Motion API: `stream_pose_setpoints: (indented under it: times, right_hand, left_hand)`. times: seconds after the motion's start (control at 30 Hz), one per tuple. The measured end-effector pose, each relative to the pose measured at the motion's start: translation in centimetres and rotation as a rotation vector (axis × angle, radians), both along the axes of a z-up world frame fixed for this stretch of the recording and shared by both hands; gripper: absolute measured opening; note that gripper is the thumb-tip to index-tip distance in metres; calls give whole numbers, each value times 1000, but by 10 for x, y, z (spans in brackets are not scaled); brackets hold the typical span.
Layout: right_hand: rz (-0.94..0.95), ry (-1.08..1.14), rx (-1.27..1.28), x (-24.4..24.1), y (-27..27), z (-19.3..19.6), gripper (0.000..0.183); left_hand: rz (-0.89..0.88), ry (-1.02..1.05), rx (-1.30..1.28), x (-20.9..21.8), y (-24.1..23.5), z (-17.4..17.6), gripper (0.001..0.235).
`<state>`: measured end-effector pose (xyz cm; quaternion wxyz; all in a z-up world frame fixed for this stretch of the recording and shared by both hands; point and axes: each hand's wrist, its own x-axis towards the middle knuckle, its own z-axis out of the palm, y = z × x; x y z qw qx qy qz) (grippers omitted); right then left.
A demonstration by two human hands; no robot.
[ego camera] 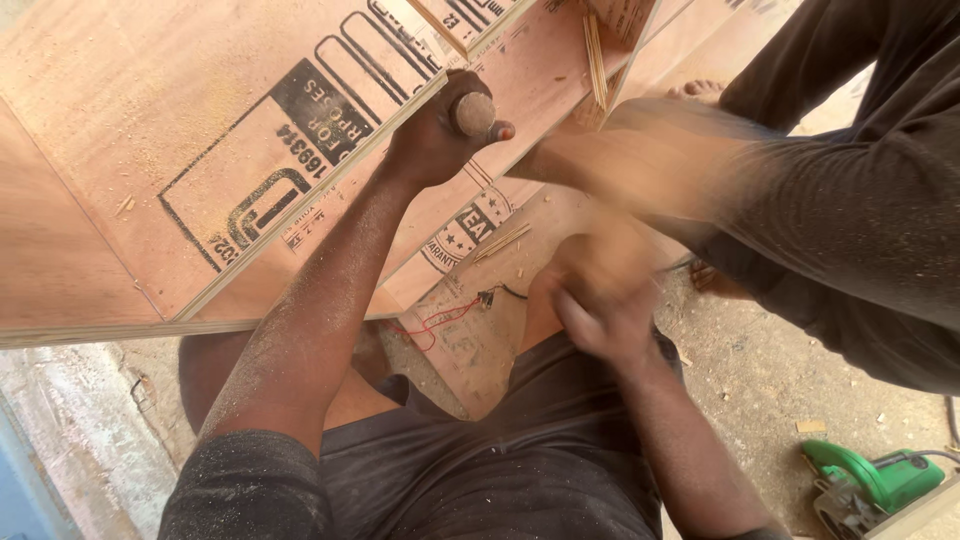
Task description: The person uses a chisel and wooden mallet to carve grooves into a wooden structure, likely a cabinet or shelving unit. They work on different sections of the wood, chiseling out material to create slots or joints.
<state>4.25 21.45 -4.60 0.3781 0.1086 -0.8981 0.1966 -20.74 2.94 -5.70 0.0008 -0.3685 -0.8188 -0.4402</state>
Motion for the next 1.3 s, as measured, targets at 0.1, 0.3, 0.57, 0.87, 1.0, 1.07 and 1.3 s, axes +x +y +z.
stream_pose_setpoints:
  times: [0.1, 0.3, 0.57, 0.87, 1.0, 1.07, 1.3]
  right_hand:
    - [-134, -883, -580, -18, 6, 12, 77]
    - [-47, -696, -184, 16, 15, -27, 55]
    - [-35, -680, -611, -16, 17, -44, 86]
    - [-9, -656, -881, 36, 9, -25, 81]
    - [33, -605, -905, 37, 7, -24, 82]
    - [24, -626, -979, 36, 6, -22, 81]
    - [69, -622, -1110, 32, 8, -16, 69]
  left_hand:
    - [-13, 16, -40, -6, 6, 3, 35]
    - [50, -87, -164, -5, 5, 2, 43]
    - [-25, 243, -56, -55, 7, -42, 65]
    - [84, -103, -196, -36, -2, -15, 65]
    - [107, -131, -155, -44, -15, 7, 46]
    - [141, -76, -297, -36, -11, 9, 51]
    - [214, -157, -238, -30, 0, 3, 53]
